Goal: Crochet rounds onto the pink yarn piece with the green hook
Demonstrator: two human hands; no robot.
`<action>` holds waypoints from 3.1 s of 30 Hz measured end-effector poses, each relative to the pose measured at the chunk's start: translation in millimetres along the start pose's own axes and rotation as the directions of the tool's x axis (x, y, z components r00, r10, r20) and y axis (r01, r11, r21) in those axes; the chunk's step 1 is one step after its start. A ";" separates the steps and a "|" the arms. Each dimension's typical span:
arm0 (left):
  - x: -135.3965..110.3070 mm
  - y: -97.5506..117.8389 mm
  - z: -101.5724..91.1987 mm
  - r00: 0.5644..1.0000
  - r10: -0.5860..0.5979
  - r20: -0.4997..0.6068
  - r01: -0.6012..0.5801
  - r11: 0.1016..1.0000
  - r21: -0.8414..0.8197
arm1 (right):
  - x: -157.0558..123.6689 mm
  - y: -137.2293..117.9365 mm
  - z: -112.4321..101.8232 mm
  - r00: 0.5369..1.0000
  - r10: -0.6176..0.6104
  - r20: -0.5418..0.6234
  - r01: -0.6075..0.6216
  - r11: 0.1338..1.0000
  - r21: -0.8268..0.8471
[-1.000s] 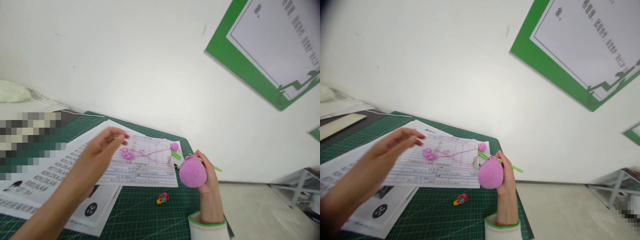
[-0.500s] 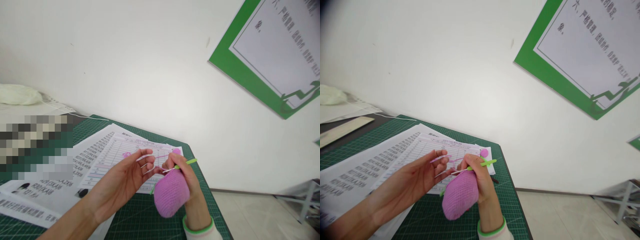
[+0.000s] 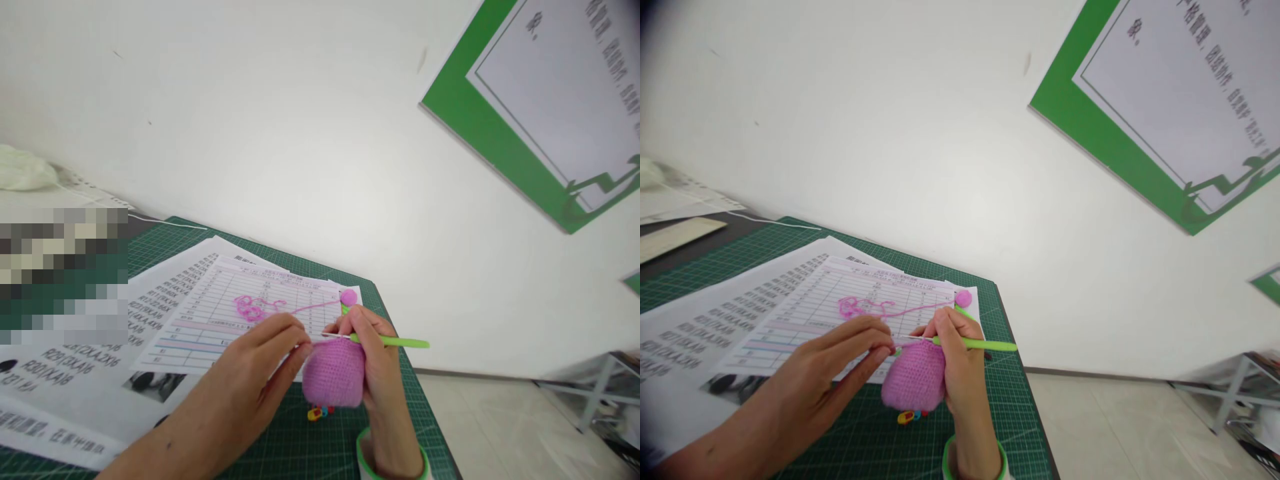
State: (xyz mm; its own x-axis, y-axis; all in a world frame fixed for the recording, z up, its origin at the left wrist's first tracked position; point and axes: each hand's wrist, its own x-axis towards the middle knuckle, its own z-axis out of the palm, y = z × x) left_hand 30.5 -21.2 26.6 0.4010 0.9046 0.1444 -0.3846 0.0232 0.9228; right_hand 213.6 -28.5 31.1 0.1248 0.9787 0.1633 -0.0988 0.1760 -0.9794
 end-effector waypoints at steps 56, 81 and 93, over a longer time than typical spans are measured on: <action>-12.7 -8.9 23.5 0.938 -0.159 -0.309 0.183 0.982 0.049 | -36.7 23.1 43.1 0.721 -0.689 0.075 0.474 0.411 -0.779; -14.3 -7.4 1.6 0.954 -0.295 -0.044 0.295 0.955 -0.009 | -34.8 -11.4 14.6 0.884 -0.435 0.172 0.461 0.751 -0.472; -12.0 -11.2 -0.1 0.935 -0.354 0.024 0.353 0.924 -0.149 | -35.6 -15.1 15.6 0.899 -0.377 0.222 0.437 0.791 -0.428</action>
State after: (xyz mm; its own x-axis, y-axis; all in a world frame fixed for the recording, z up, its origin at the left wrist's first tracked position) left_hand 29.9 -32.2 14.5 0.5311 0.8274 -0.1827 -0.3375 0.4044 0.8500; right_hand 195.3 -64.3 42.0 -0.0697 0.8374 0.5422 0.3988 0.5215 -0.7543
